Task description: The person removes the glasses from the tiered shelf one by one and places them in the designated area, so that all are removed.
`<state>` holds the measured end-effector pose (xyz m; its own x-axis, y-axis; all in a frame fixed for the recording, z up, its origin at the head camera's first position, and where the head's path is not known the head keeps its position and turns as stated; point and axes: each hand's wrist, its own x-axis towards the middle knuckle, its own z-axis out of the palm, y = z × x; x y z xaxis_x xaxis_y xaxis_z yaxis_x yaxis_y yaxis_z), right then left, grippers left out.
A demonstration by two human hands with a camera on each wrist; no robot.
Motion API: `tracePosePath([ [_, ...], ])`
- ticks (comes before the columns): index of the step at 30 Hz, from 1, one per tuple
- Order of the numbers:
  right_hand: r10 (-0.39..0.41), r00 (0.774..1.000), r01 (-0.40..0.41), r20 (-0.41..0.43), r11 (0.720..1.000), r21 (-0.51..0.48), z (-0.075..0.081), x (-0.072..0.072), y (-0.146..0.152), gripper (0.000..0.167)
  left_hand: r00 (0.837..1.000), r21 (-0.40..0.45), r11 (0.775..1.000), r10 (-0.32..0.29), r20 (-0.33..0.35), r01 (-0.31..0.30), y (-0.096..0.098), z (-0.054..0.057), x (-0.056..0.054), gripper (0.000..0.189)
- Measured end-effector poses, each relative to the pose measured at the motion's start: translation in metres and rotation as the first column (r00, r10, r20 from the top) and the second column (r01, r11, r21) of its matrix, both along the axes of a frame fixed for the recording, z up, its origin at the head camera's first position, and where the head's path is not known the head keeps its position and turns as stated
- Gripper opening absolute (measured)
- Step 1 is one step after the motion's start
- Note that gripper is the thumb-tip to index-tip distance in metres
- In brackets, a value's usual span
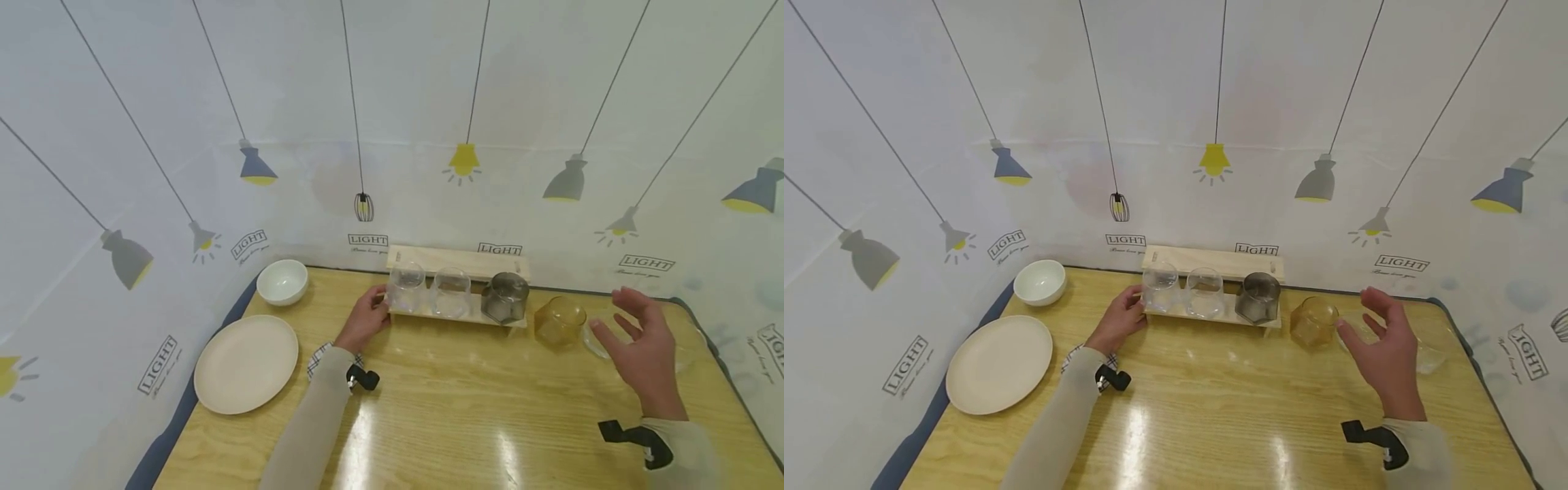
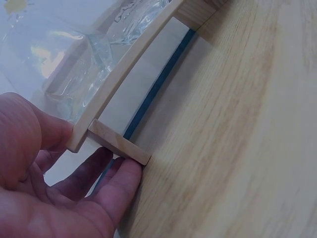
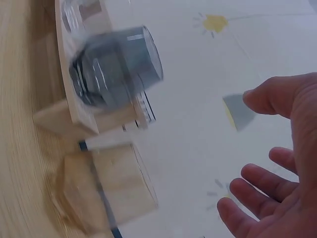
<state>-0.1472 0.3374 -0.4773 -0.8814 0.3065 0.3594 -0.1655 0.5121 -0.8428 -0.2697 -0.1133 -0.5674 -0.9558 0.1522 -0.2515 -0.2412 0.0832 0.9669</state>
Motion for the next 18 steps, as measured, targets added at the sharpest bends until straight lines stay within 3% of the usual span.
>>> tracePosePath([
  [6,0.137,0.991,-0.137,-0.003,0.990,0.027,-0.004,-0.014,-0.030,0.070,1.000,-0.001,1.000,-0.004,-0.004,0.004,0.001,0.001,0.000,0.043],
  [11,0.249,0.967,-0.251,0.056,0.967,0.035,-0.014,-0.027,-0.051,0.071,1.000,0.001,1.000,0.003,-0.001,-0.003,0.000,0.000,0.001,0.042],
  [18,0.301,0.942,-0.305,0.148,0.952,0.007,-0.030,-0.048,-0.073,0.079,1.000,0.000,1.000,0.001,0.002,-0.001,0.000,-0.001,0.000,0.042],
])
